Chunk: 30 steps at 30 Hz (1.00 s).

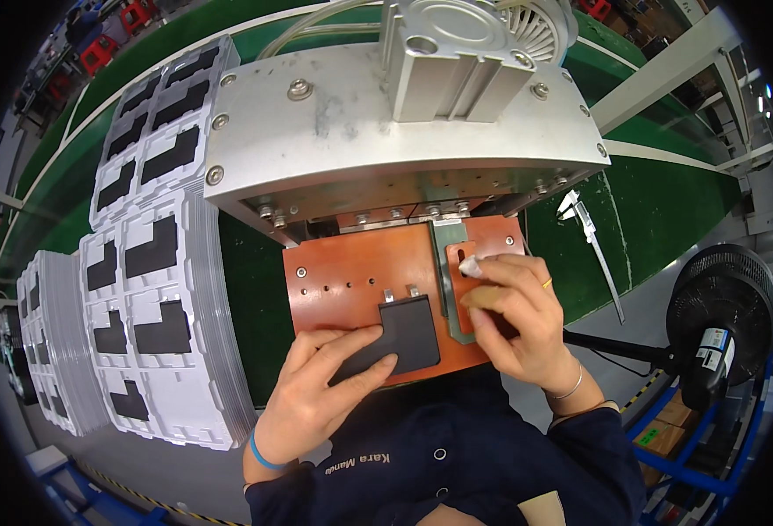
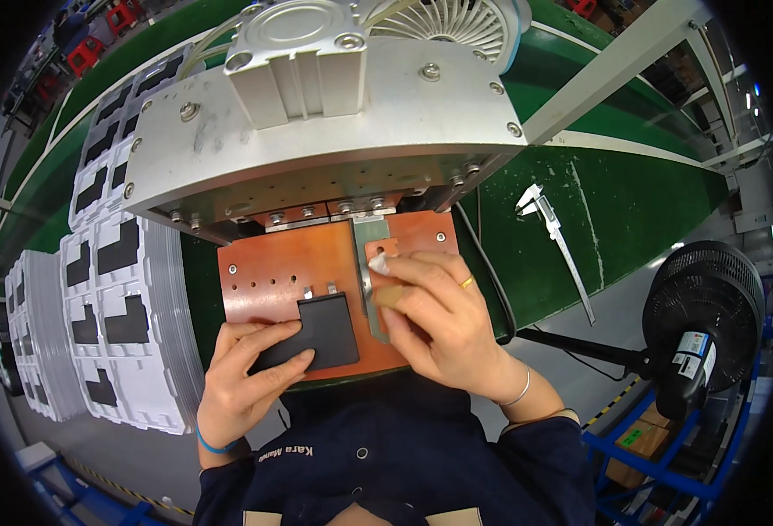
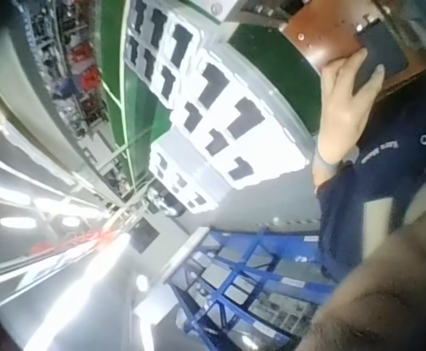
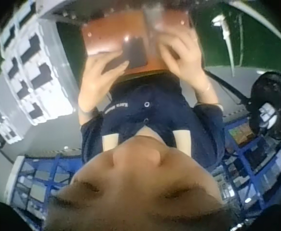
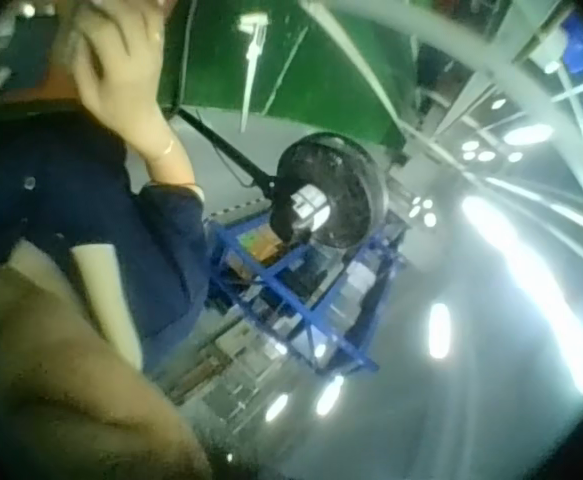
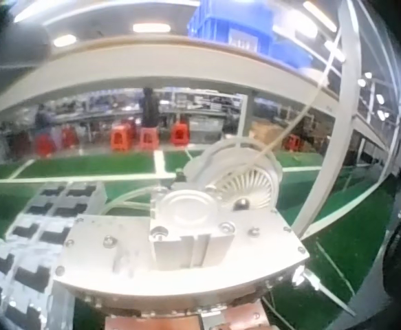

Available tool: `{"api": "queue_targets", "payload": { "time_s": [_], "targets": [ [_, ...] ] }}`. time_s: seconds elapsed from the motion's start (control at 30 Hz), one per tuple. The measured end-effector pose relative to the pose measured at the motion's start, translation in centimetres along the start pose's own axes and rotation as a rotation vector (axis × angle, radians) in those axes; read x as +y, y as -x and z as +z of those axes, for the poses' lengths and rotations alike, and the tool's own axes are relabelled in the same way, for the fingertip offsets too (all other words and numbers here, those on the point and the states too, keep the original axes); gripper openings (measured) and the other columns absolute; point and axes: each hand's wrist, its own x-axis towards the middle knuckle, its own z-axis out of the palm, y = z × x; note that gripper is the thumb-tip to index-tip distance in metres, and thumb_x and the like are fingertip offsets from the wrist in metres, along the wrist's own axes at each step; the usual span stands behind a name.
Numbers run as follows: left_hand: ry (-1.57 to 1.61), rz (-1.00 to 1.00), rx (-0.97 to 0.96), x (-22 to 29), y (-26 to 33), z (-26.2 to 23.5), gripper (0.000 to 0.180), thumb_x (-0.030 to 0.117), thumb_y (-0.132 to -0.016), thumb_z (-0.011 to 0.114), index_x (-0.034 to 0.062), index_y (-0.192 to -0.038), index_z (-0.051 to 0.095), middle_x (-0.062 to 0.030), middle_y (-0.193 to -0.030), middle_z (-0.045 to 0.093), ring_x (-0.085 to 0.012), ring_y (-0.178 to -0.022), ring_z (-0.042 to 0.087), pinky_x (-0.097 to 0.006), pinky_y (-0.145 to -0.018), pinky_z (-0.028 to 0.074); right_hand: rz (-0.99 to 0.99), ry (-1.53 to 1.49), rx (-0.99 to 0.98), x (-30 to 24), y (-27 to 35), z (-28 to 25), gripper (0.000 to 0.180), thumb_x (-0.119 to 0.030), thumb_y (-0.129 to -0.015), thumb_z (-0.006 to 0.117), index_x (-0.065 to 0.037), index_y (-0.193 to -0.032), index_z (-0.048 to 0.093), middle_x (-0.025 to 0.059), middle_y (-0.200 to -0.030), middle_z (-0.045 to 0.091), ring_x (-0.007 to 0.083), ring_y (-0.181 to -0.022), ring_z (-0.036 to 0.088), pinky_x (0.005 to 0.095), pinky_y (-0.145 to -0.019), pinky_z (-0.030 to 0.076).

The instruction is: Placing components into a pressing machine and measuring a sample with a caliper.

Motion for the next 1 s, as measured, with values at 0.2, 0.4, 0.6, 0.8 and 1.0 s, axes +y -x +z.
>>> {"api": "queue_targets", "payload": {
  "time_s": [0.2,0.4,0.6,0.8,1.0],
  "targets": [
    [-0.025,-0.064,0.078,-0.8,-3.0,0.4,0.03,0.008,-0.069,0.082,0.0129,-0.099,0.081,-0.0114,-0.115,0.072,-0.0295,-0.098,0.06,-0.037,-0.083,0.053,-0.001,-0.028,-0.077,0.5,0.4,-0.2,0.032,-0.006,-0.073,0.078,-0.007,-0.104,0.073,0.0087,-0.122,0.065,0.0282,-0.109,0.059,0.0384,-0.093,0.048],
    [-0.046,-0.041,0.054,-1.7,-4.8,0.4,0.029,0.008,-0.072,0.078,0.0096,-0.101,0.08,-0.0107,-0.119,0.07,-0.0268,-0.101,0.061,-0.034,-0.084,0.053,-0.043,0.01,-0.261,0.5,0.3,-0.3,0.037,-0.017,-0.079,0.078,-0.01,-0.115,0.071,0.0032,-0.133,0.061,0.0244,-0.122,0.054,0.0426,-0.101,0.042],
    [-0.043,-0.107,0.052,-1.9,-5.8,0.1,0.027,0.009,-0.074,0.079,0.0103,-0.101,0.081,-0.0099,-0.118,0.071,-0.0263,-0.103,0.061,-0.035,-0.087,0.052,-0.027,0.027,-0.383,0.6,0.3,-0.4,0.044,-0.024,-0.084,0.075,-0.012,-0.126,0.067,0.0017,-0.142,0.056,0.0219,-0.131,0.048,0.0447,-0.108,0.036],
    [-0.066,-0.157,0.05,-1.5,-6.2,0.3,0.026,0.011,-0.075,0.079,0.0113,-0.1,0.081,-0.0089,-0.118,0.072,-0.0252,-0.104,0.061,-0.034,-0.09,0.051,-0.024,0.027,-0.418,0.8,0.3,-0.3,0.047,-0.027,-0.085,0.074,-0.012,-0.129,0.066,0.0011,-0.144,0.054,0.0214,-0.132,0.047,0.0451,-0.113,0.033],
    [-0.069,-0.209,0.039,-1.2,-6.3,0.3,0.033,0.009,-0.068,0.083,0.0148,-0.101,0.082,-0.0083,-0.116,0.073,-0.0259,-0.102,0.06,-0.036,-0.091,0.052,-0.026,0.056,-0.447,0.8,0.4,-0.3,0.049,-0.031,-0.085,0.075,-0.012,-0.13,0.066,0.0012,-0.145,0.053,0.0213,-0.134,0.046,0.0458,-0.114,0.031]
  ]
}}
